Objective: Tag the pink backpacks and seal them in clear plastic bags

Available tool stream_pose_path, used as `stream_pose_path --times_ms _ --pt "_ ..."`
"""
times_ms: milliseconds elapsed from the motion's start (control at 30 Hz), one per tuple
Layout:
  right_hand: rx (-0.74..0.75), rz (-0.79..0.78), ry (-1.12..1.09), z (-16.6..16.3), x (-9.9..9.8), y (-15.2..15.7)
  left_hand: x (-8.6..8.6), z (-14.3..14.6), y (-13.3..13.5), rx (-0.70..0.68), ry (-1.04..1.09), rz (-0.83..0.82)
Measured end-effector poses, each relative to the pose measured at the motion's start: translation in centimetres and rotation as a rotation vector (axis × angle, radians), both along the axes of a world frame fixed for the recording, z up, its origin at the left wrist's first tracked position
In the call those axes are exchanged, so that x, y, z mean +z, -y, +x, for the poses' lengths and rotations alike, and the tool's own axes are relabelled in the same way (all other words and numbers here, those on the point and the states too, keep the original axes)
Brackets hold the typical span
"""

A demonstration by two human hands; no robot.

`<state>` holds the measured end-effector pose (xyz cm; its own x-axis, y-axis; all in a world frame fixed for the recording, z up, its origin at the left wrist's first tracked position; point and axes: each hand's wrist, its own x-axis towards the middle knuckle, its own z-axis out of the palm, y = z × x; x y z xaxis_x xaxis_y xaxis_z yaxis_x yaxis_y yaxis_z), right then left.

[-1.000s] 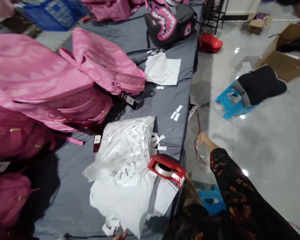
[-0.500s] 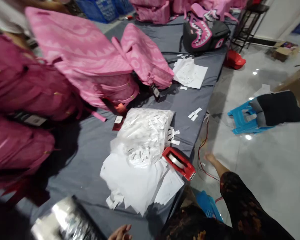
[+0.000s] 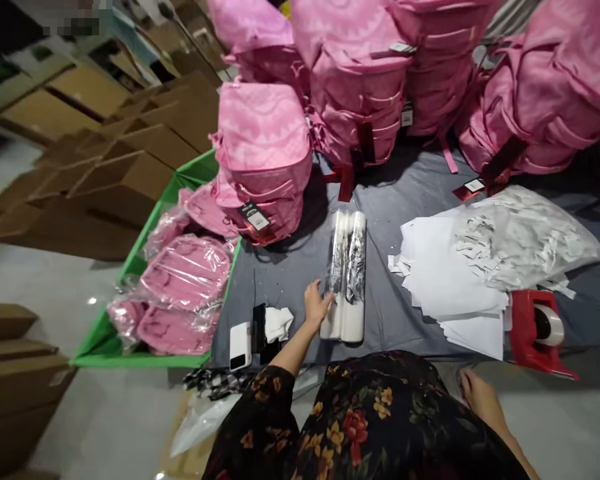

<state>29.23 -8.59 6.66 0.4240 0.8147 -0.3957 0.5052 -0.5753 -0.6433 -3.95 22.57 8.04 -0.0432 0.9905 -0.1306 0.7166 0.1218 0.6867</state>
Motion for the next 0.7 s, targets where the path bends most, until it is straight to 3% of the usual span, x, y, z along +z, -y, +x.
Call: stream_pose_path --times_ms 67,133,267,367,467,600,700 --pt "0.066 0.015 0.033 -0.9 1.3 -3.1 -0.8 0.7 -0.4 -0.106 -0.054 -0.042" --pt "0.202 0.078 0.023 -3.5 2.4 -8.4 -1.3 2.1 -0.8 -0.177 -0.123 -0.097" --pt "0.327 0.000 0.097 -12.6 2.9 -20.7 -1.9 4.2 -2.5 -0.032 0.006 -0.233" --pt "0.324 -0.140 0.183 -17.8 1.7 -26.5 -2.2 3.6 -4.1 0.054 0.146 -0.304" --pt "0.288 -0.106 0.165 -17.7 -0.4 -27.5 -2.4 1.2 -5.1 0.085 0.277 -0.354" --pt "0.195 0.145 -0.109 -11.5 -2.9 -24.5 -2.6 -2.5 -4.4 0.105 0.440 -0.403" --pt "0.084 0.239 -0.142 -6.8 -3.4 -20.9 -2.6 -4.4 -3.0 0.126 0.442 -0.402"
